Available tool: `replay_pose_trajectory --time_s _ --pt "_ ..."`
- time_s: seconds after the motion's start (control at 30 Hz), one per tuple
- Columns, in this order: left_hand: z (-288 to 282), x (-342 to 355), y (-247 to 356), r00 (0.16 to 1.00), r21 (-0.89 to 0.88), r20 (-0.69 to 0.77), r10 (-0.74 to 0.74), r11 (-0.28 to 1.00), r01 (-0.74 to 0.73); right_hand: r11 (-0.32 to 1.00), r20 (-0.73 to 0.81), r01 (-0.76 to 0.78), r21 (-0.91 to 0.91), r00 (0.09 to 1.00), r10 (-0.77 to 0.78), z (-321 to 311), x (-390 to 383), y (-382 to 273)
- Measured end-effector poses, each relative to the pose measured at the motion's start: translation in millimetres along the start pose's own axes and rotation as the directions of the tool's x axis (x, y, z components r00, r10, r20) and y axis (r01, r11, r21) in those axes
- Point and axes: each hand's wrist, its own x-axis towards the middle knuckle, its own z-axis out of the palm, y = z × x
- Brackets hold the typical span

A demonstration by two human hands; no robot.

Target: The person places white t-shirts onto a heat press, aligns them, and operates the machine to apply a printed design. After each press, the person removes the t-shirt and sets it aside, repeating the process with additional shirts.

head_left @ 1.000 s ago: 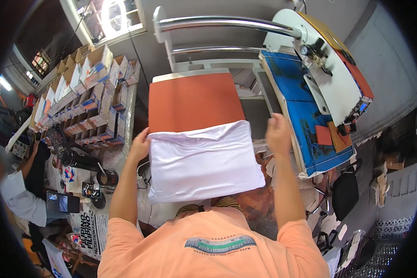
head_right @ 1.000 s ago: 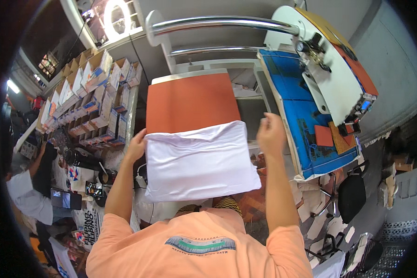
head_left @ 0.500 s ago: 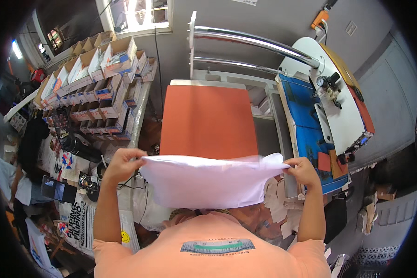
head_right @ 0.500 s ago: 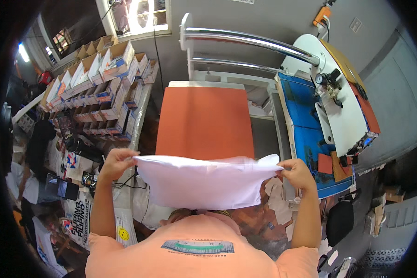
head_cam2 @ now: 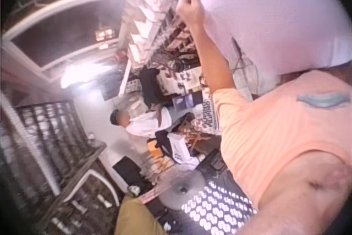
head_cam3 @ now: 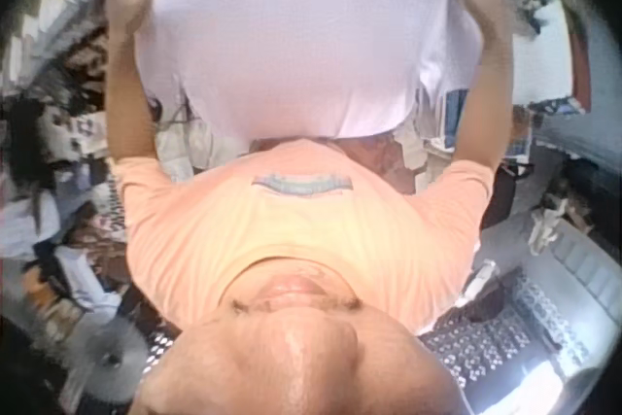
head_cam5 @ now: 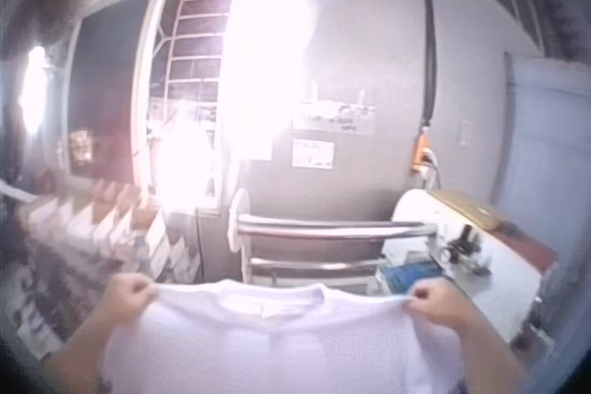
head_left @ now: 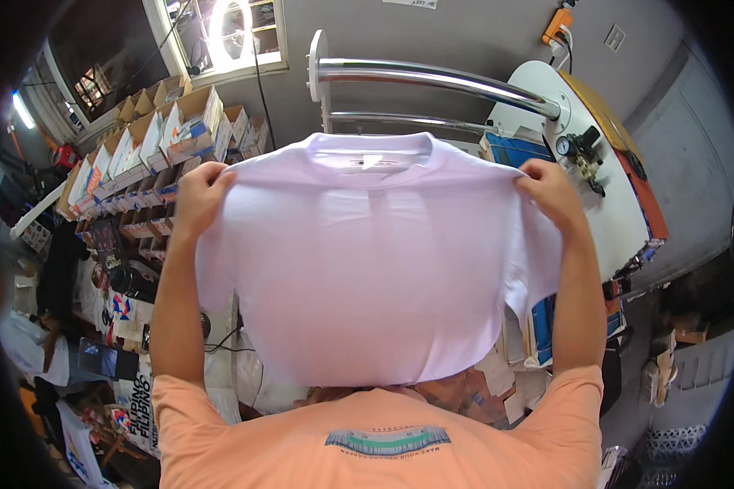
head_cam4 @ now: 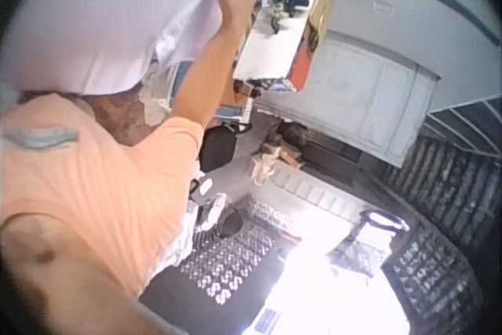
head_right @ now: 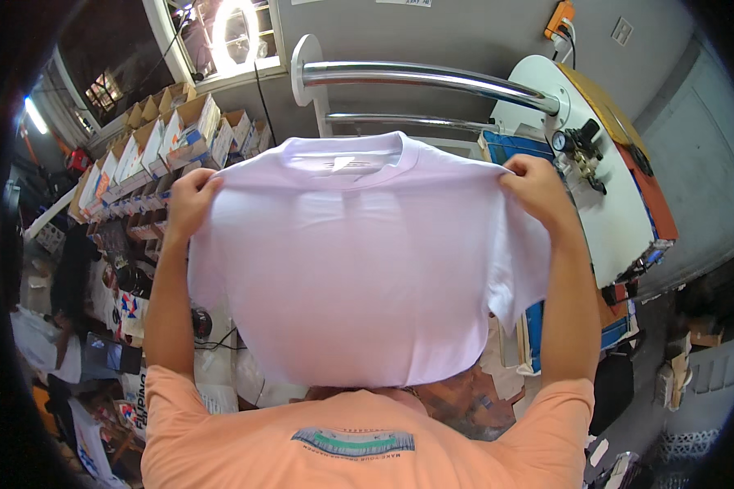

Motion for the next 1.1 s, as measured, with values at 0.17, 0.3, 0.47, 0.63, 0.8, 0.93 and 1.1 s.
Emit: replay_pose_trajectory --time_s 0.17,0.3,0.47,0.63,0.8,0.93,1.1 --pt "89 57 -89 0.944 0.223 0.132 -0.302 0.937 0.268 0.854 -0.153 -0.298 -0.427 0.954 0.256 109 107 67" --pt "150 76 -142 0.697 -0.09 0.205 -0.687 0.696 0.712 0.679 0.02 -0.694 0.239 0.702 0.711 195 150 136" --pt "211 118 -164 0.779 -0.438 0.131 -0.614 0.669 0.601 0.847 -0.21 -0.43 0.313 0.838 0.503 214 213 201" --pt "228 87 -150 0.994 -0.058 -0.062 0.087 0.994 -0.09 0.999 -0.142 -0.045 -0.021 0.989 0.042 261 181 157" --pt "238 46 -102 0.89 0.026 0.124 0.439 0.895 -0.445 0.967 -0.03 -0.019 -0.253 0.999 0.011 274 79 126" --pt "251 47 -94 0.847 0.063 0.19 0.496 0.855 -0.515 0.987 -0.066 -0.033 -0.16 0.998 0.023 262 12 116" --pt "250 51 -95 0.819 0.284 0.124 0.561 0.77 -0.571 0.974 -0.106 -0.218 0.053 0.969 0.223 248 -66 128"
